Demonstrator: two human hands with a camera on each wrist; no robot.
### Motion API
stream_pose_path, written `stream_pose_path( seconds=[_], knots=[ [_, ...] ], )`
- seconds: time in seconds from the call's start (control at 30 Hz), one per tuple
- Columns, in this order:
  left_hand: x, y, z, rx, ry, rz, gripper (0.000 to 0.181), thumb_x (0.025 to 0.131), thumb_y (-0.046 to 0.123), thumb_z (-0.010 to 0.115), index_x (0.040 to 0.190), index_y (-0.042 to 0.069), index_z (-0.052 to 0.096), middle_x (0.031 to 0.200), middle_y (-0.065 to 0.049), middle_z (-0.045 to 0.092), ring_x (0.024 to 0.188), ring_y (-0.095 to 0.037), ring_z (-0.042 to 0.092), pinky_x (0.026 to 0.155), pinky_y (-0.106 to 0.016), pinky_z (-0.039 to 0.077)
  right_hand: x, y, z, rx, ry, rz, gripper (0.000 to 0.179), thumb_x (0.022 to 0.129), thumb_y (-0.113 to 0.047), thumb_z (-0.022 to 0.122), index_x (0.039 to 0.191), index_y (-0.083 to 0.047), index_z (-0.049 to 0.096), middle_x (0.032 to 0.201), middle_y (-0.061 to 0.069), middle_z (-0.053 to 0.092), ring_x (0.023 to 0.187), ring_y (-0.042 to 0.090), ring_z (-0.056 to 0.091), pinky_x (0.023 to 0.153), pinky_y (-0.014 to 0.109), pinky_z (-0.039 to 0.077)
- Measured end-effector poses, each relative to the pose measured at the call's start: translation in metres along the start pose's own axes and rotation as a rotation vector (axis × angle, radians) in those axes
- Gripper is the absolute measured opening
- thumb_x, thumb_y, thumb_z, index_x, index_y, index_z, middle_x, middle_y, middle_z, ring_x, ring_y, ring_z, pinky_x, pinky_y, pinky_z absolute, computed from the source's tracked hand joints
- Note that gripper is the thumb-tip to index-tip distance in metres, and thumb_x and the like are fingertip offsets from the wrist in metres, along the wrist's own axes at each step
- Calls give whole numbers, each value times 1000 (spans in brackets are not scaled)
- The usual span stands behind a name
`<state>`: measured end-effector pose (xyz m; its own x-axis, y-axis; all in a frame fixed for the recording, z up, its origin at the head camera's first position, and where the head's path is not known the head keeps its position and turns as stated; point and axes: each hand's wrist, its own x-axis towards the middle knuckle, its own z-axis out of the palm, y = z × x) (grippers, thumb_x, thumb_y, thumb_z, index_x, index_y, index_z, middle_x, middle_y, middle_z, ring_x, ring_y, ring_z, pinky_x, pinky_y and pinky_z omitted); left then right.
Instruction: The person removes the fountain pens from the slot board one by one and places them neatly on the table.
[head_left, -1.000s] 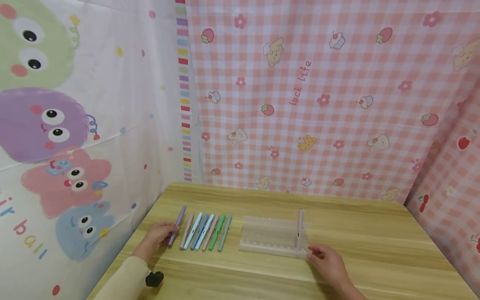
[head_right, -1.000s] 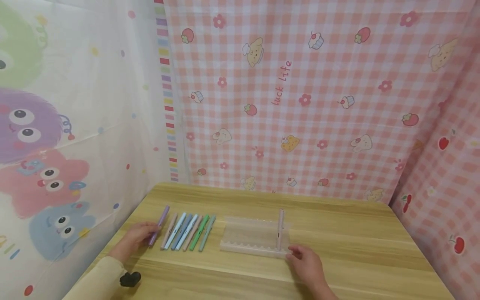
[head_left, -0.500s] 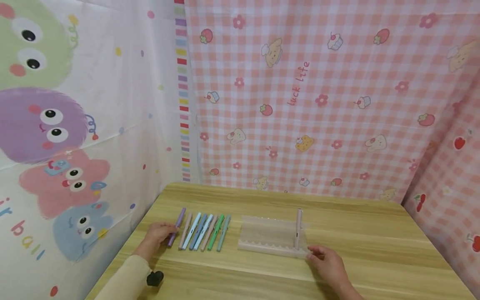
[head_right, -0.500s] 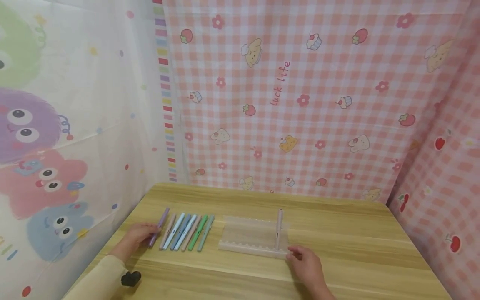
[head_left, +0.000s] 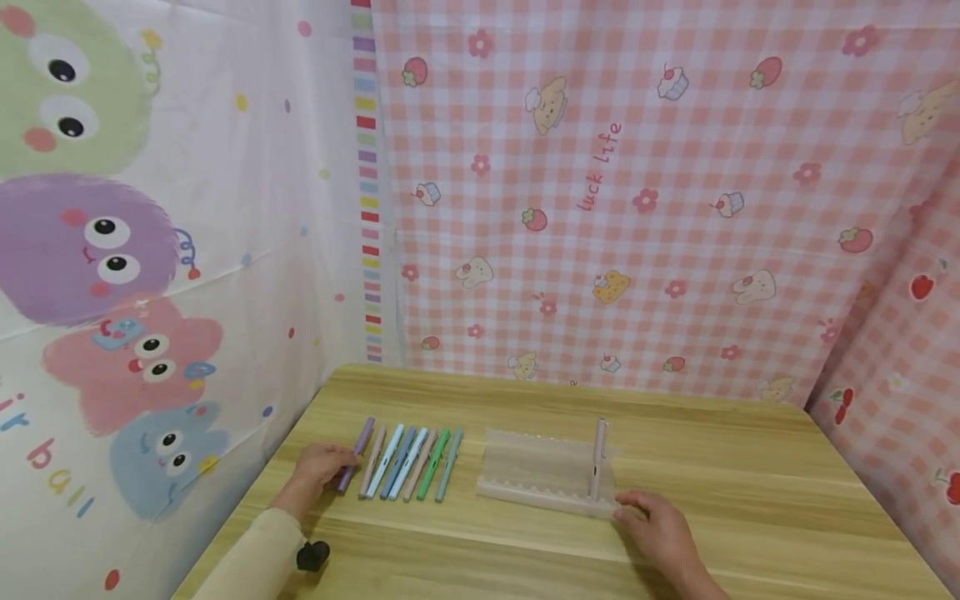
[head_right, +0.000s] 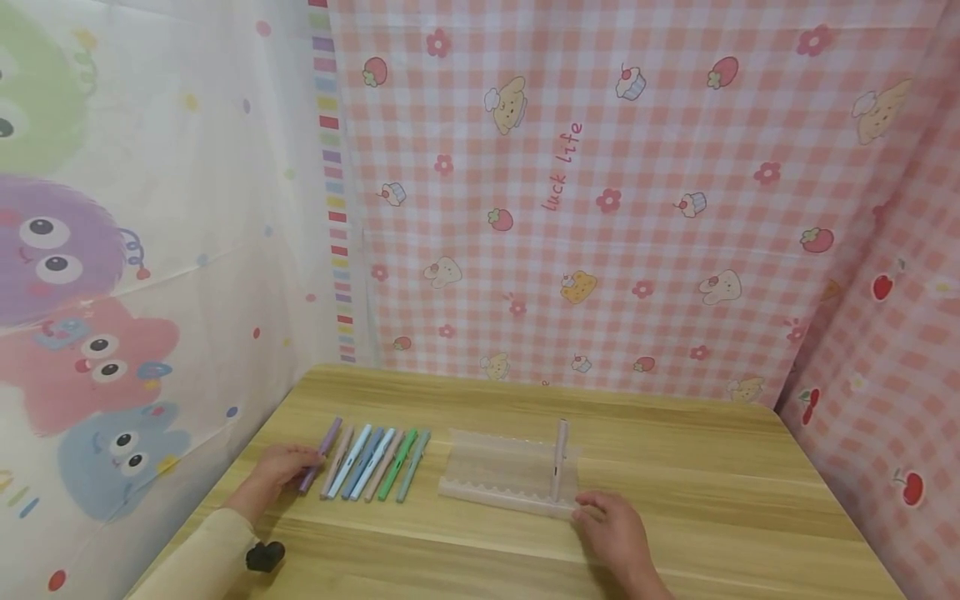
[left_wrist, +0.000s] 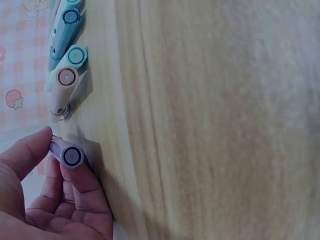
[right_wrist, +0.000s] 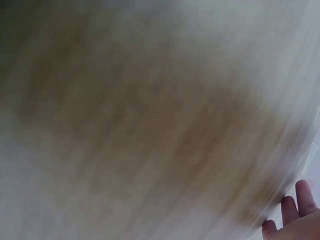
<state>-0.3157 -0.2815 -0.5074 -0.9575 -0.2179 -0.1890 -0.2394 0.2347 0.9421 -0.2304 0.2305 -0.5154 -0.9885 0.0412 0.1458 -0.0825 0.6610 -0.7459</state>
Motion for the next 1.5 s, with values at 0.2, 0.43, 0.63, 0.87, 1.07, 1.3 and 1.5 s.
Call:
stream_pose_path(
  seconds=[0.2, 0.43, 0.63, 0.87, 1.07, 1.3, 1.5],
  knots=[
    [-1, 2, 3, 15, 11, 3, 22, 83, -2, 72, 98, -18, 66, 70, -1, 63, 62, -10, 56, 55, -25, 49, -1, -1, -2, 6, -20, 18, 21, 92, -10, 68, 110, -2, 72, 127, 28, 59, 123, 49, 49, 100, 61, 40],
    [-1, 3, 5, 86, 38, 20, 19, 80, 0, 75, 91, -14, 69, 70, -2, 62, 62, -12, 53, 55, -24, 45, -1, 1, -3, 1, -23, 42, 20, 92, -11, 68, 110, -3, 72, 130, 29, 57, 124, 50, 48, 100, 62, 39],
    [-3, 5, 7, 114, 51, 20, 17, 79, 1, 76, 89, -11, 70, 72, -3, 63, 63, -13, 53, 55, -25, 45, -1, 0, -3, 15, -31, 56, 20, 92, -11, 68, 110, -2, 72, 126, 27, 60, 123, 48, 50, 98, 61, 41],
    [-7, 6, 8, 119, 48, 42, 23, 77, -2, 75, 95, -14, 67, 75, -4, 65, 65, -13, 57, 57, -26, 48, -1, 0, -4, 26, -34, 63, 19, 92, -11, 69, 109, -2, 73, 126, 27, 61, 123, 47, 51, 98, 60, 41],
    [-7, 5, 6, 148, 47, 51, 23, 79, -1, 75, 96, -12, 66, 80, -6, 64, 69, -15, 56, 60, -26, 47, 0, -1, -4, 41, -42, 66, 19, 92, -11, 69, 108, -2, 73, 125, 25, 62, 123, 47, 51, 98, 60, 42],
    [-7, 16, 5, 180, 41, 107, 27, 83, 5, 69, 104, -12, 65, 76, -5, 63, 66, -15, 56, 58, -28, 48, 1, -5, -6, 39, -63, 81, 20, 92, -13, 69, 110, -4, 73, 129, 25, 60, 124, 47, 49, 98, 61, 41],
    [-20, 43, 30, 104, -10, 131, 33, 90, 7, 68, 114, -14, 61, 80, -8, 63, 66, -15, 56, 60, -28, 48, 1, -5, -8, -2, -55, 45, 19, 92, -16, 70, 109, -6, 73, 125, 23, 63, 121, 45, 53, 96, 60, 42]
  ],
)
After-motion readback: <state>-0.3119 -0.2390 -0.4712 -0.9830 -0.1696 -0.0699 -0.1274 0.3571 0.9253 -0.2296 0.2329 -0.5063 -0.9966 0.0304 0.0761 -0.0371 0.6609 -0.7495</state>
